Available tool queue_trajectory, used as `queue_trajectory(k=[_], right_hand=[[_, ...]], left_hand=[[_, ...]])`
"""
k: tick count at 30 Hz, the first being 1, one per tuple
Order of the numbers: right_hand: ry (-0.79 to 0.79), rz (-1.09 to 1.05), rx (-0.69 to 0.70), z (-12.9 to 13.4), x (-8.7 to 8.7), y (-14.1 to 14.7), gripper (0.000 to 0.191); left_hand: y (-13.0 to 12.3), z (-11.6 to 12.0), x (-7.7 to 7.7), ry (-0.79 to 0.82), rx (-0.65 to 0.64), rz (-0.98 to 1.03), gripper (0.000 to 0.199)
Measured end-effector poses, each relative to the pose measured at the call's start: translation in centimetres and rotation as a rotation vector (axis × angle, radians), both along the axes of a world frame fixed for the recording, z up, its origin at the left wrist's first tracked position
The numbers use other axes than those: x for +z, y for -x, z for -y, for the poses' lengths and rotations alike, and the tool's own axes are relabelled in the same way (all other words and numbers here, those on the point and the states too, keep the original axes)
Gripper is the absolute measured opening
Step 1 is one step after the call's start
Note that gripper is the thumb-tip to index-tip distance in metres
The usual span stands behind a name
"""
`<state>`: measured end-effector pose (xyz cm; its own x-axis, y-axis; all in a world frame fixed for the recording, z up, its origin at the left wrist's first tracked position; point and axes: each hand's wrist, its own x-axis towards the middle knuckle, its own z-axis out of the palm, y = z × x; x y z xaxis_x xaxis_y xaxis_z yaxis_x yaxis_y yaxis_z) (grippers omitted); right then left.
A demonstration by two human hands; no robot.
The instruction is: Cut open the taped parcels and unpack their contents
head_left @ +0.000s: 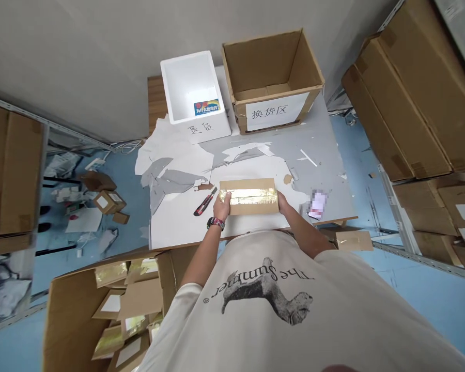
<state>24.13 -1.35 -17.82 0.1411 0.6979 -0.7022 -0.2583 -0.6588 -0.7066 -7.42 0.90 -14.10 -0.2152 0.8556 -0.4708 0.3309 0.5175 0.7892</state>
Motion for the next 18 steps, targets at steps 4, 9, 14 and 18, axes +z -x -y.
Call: queue_trajectory(k=[4,9,14,18], right_hand=[[0.18,-0.01,-0.144,-0.2,0.0,0.2,0.033],[0.13,-0.217,-0.094,-0.1,0.6,1.6,0.033],[0.164,-0.374,0.035,-0.1,1.3,2.7,0.056],[0.192,-0.3,0.017,-0.3,1.0,3.0,0.068]], left_hand=[[2.0,-0.4,-0.1,-0.021,0.029,-0.044,0.06],[5.0,-1.1,0.1,0.057,0.091,-0.094,0.051],[6.4,-1.1,-0.2,0.085,0.14,-0.118,0.06],[6.4,-1.0,-0.6,0.078,0.111,-0.163,0.062]])
